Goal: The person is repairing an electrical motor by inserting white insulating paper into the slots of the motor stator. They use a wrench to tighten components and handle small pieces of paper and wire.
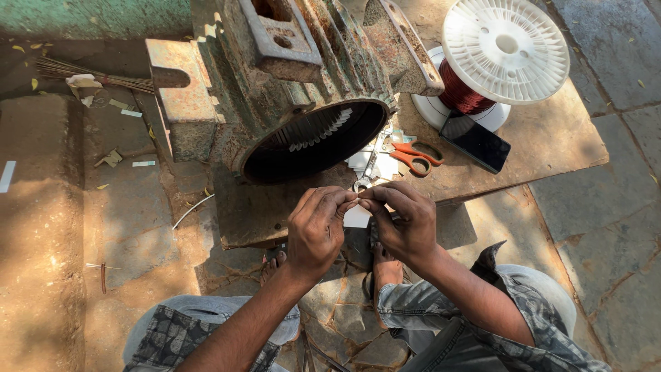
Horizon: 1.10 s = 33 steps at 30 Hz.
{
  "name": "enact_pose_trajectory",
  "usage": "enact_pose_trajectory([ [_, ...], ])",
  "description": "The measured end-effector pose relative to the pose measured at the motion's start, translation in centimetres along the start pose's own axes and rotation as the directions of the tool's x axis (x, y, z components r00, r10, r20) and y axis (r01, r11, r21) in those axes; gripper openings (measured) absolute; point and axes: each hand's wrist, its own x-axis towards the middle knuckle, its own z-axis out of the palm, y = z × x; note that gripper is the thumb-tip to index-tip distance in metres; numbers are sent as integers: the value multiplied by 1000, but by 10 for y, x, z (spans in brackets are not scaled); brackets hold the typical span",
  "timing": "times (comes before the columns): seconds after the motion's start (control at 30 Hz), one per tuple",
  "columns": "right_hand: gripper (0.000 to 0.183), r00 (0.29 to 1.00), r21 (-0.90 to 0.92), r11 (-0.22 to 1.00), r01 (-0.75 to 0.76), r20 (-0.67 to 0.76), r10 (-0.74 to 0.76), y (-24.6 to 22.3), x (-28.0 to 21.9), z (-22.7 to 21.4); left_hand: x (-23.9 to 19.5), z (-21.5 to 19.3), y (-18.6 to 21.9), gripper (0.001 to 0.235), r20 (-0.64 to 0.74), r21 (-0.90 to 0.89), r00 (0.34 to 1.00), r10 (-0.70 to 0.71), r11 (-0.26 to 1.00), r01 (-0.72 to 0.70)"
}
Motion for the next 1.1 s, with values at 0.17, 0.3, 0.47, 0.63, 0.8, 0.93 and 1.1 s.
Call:
enact_pose_trajectory([
  [0.17,8,1000,2,1000,11,-4,-11,1,0,0,0,-2,-1,13,-3,-181,996,-89,980,87],
  [0.3,8,1000,12,1000,28,-7,-27,3,-1,1,-2,-1,-3,14,-11,-72,999,-33,997,32],
  [0.47,6,999,-16,998,53,-13,-53,3,1,4,-3,4,-4,16,23,71,1000,15,997,-17],
  [0.63,12,995,-100,990,97,-2,-97,6,1,7,-4,4,-6,13,54,109,998,-19,994,13],
  [0.8,14,999,81,997,16,-40,-13,6,-2,5,0,-1,0,13,38,-21,992,-121,992,122],
  [0.93,14,998,138,988,-67,-7,68,5,0,2,6,-8,4,12,24,-136,996,-86,987,88],
  [1.1,9,999,131,990,-45,6,44,10,-3,5,1,-6,0,9,16,-120,997,-77,990,79],
])
